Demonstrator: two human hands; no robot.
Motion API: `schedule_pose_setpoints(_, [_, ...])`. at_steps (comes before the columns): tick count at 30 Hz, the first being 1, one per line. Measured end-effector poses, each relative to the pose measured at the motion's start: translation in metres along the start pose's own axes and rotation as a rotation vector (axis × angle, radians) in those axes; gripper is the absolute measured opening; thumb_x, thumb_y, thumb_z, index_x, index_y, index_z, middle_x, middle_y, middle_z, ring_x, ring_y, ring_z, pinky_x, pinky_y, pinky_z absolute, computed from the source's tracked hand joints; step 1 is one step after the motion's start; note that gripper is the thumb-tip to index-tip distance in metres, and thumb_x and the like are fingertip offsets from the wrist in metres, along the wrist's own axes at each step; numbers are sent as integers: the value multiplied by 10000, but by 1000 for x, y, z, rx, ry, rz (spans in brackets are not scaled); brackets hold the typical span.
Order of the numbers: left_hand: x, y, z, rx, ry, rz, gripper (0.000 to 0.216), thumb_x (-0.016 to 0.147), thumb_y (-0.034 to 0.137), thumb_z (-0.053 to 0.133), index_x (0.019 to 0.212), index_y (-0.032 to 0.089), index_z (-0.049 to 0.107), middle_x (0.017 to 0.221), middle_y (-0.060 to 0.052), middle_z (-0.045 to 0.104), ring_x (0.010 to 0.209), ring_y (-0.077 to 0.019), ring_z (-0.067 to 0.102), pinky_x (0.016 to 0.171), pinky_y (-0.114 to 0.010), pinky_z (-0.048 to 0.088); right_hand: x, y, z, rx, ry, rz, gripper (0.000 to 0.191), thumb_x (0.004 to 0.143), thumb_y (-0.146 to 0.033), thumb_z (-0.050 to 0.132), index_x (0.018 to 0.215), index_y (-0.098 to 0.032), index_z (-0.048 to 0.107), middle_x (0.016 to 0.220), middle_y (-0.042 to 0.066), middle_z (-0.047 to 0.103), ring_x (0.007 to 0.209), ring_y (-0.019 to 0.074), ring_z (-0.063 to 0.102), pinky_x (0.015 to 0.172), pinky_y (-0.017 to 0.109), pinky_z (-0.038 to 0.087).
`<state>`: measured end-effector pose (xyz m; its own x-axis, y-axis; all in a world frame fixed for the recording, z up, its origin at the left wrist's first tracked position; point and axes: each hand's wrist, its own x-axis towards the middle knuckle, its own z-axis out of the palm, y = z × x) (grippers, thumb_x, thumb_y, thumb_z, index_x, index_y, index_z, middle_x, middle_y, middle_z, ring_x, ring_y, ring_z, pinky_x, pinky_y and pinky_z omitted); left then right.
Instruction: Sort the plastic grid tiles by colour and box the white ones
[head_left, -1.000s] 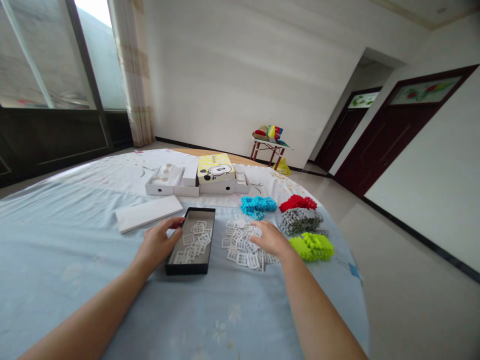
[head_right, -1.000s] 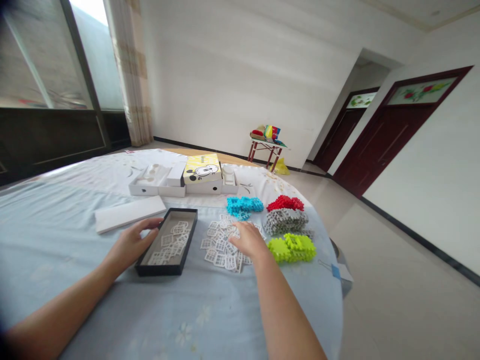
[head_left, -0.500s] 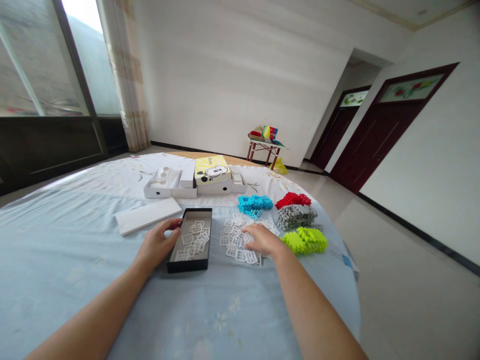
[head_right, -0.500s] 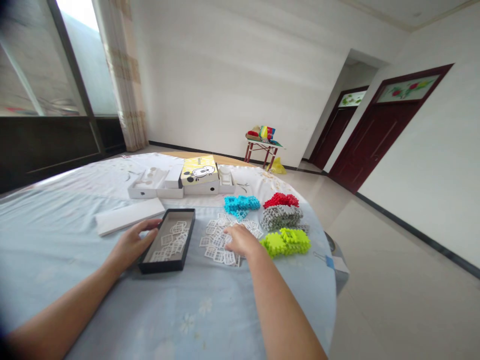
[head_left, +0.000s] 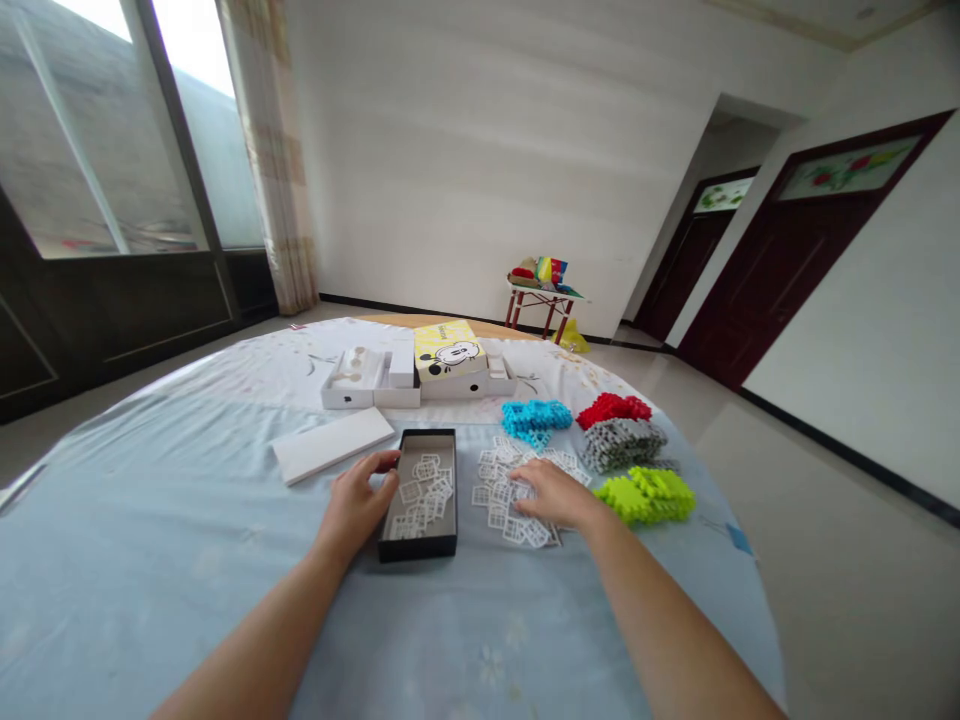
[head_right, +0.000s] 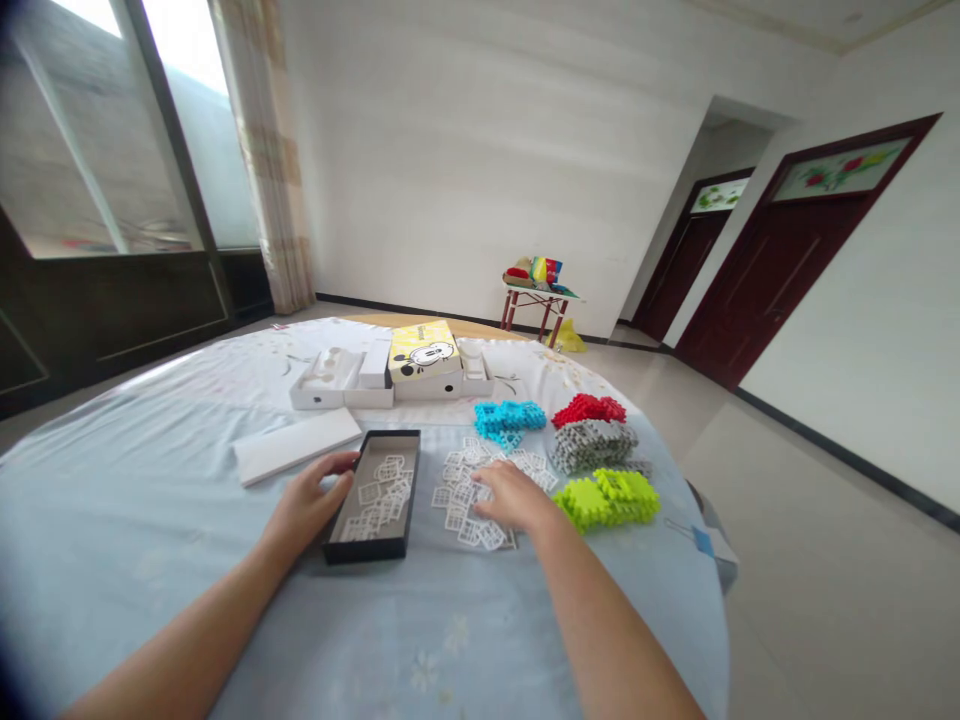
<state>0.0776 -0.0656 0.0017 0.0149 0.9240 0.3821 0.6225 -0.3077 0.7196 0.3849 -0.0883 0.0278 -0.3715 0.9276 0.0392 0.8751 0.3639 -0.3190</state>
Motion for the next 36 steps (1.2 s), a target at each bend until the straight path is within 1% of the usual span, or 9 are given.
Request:
schedule_pose_setpoints(3, [0, 2, -1, -24, -14, -15, 371, 730, 362, 459, 1011, 176, 613, 948, -76, 663, 928, -218, 593, 864, -359, 436, 1, -2, 0, -15, 55, 26, 385, 741, -249, 555, 1116, -172, 600, 1102, 97, 614, 1072, 229, 517, 940, 329, 358])
schedule_pose_setpoints(6, [0, 2, -1, -38, -27, -24, 360, 728, 363, 461, 1005, 190, 611, 943, -73, 662, 928, -222, 591, 868, -372, 432, 3, -3, 0, -21, 78, 63, 404, 734, -212, 543, 1134, -192, 591, 1103, 79, 624, 1064, 223, 527, 933, 320, 362])
schedule_pose_setpoints(11, [2, -1, 0, -23, -33, -15, 364, 732, 388, 460, 1004, 195, 607, 965, -73, 658, 945, -227, 583, 880, -377, 423, 3, -1, 1, -13, 112, 63, 422, 722, -208, 578, 1144, -203, 587, 1116, 71, 621, 1067, 224, 524, 935, 322, 362])
schedule_pose_setpoints(17, [2, 1, -1, -20, -30, -31, 371, 722, 411, 463, 986, 203, 619, 950, -61, 667, 917, -229, 597, 795, -341, 465, 4, 1, 1, 71, 124, 104, 450, 690, -235, 665, 1132, -210, 589, 1103, 79, 622, 1040, 231, 540, 918, 330, 376])
schedule_pose_setpoints(22, [3, 0, -2, 8, -29, -17, 393, 728, 416, 461, 1014, 195, 613, 939, -58, 671, 894, -219, 603, 772, -320, 474, 5, 4, 3, 156, 125, 105, 505, 658, -227, 697, 1145, -193, 568, 1085, 90, 597, 968, 204, 563, 866, 298, 406])
schedule_pose_setpoints(27, [4, -1, -2, 28, -27, -7, 402, 719, 422, 471, 1023, 201, 616, 962, -50, 672, 890, -215, 606, 752, -295, 480, 7, 7, -2, 230, 75, 64, 301, 624, -219, 718, 912, -188, 638, 936, 40, 609, 868, 172, 571, 784, 269, 424])
schedule_pose_setpoints(32, [3, -1, -2, 55, -28, 0, 406, 728, 422, 459, 1036, 201, 606, 968, -48, 667, 893, -209, 602, 767, -290, 474, 5, 9, -11, 329, 30, 5, 125, 636, -198, 684, 746, -184, 627, 797, -5, 627, 801, 155, 574, 731, 252, 418])
schedule_pose_setpoints(34, [3, -2, -2, 66, -30, 5, 405, 735, 417, 454, 1045, 202, 602, 966, -47, 666, 889, -205, 600, 771, -292, 471, 4, 8, -16, 387, 97, 23, 95, 674, -229, 649, 750, -181, 619, 771, -8, 628, 780, 154, 575, 719, 257, 418])
schedule_pose_setpoints(36, [2, -3, -1, 69, -31, 15, 407, 743, 412, 446, 1054, 199, 598, 973, -49, 663, 877, -201, 601, 763, -293, 470, 3, 3, -23, 447, 231, 52, 133, 714, -283, 613, 794, -178, 610, 772, -4, 624, 764, 154, 571, 706, 262, 420])
